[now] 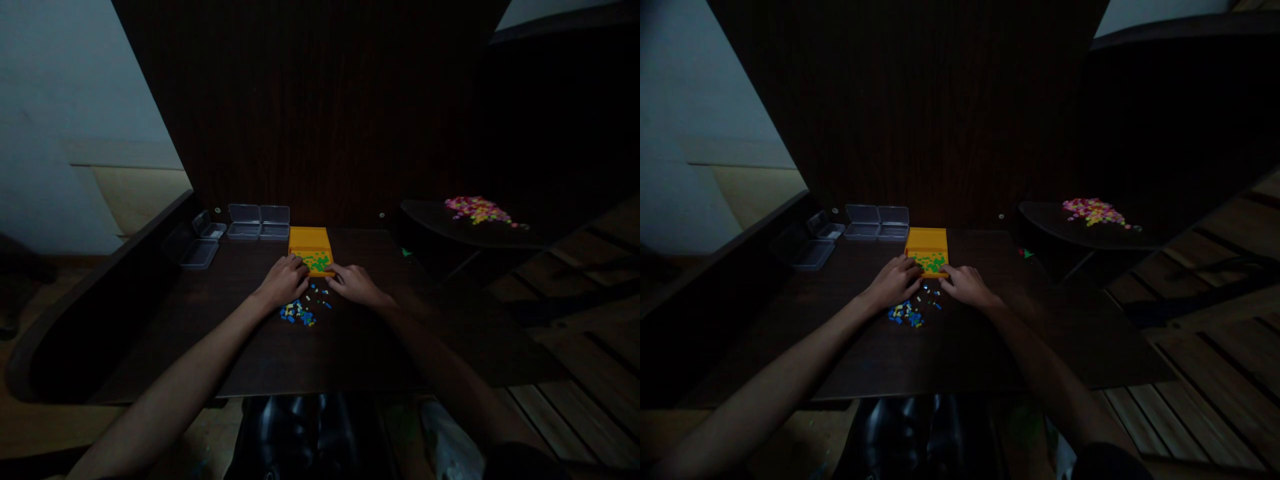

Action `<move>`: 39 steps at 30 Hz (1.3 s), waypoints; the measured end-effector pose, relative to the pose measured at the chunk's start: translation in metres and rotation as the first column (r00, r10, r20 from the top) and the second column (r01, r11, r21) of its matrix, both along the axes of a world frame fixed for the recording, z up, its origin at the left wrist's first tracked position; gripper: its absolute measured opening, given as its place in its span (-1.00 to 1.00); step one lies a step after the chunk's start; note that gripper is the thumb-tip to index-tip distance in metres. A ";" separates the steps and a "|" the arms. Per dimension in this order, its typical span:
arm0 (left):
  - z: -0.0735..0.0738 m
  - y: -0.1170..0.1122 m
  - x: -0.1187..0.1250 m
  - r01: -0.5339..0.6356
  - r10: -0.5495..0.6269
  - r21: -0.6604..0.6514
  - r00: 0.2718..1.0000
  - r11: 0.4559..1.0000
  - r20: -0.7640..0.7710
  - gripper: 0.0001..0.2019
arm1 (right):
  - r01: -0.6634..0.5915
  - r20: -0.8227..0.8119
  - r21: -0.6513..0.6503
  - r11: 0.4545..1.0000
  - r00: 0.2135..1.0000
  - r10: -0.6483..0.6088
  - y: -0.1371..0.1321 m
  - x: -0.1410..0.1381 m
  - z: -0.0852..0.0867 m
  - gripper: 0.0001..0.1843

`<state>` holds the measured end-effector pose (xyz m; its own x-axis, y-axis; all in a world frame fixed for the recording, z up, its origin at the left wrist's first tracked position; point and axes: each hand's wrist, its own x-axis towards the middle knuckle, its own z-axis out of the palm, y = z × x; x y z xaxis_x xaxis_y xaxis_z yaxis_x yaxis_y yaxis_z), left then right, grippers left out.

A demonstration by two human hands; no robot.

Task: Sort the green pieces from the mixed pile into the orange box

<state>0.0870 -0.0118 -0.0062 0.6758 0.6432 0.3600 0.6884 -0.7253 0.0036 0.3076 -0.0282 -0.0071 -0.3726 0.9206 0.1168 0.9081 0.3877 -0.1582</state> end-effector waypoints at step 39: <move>0.019 -0.001 -0.015 0.012 -0.051 -0.206 0.981 0.978 -0.189 -0.62 | -0.028 -0.042 0.015 0.999 0.999 0.029 0.002 0.004 -0.004 -0.65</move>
<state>0.0723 -0.0124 0.0128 0.7405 0.6666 0.0852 0.6674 -0.7444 0.0226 0.3117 -0.0259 -0.0115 -0.3934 0.9077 0.1459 0.8893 0.4160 -0.1902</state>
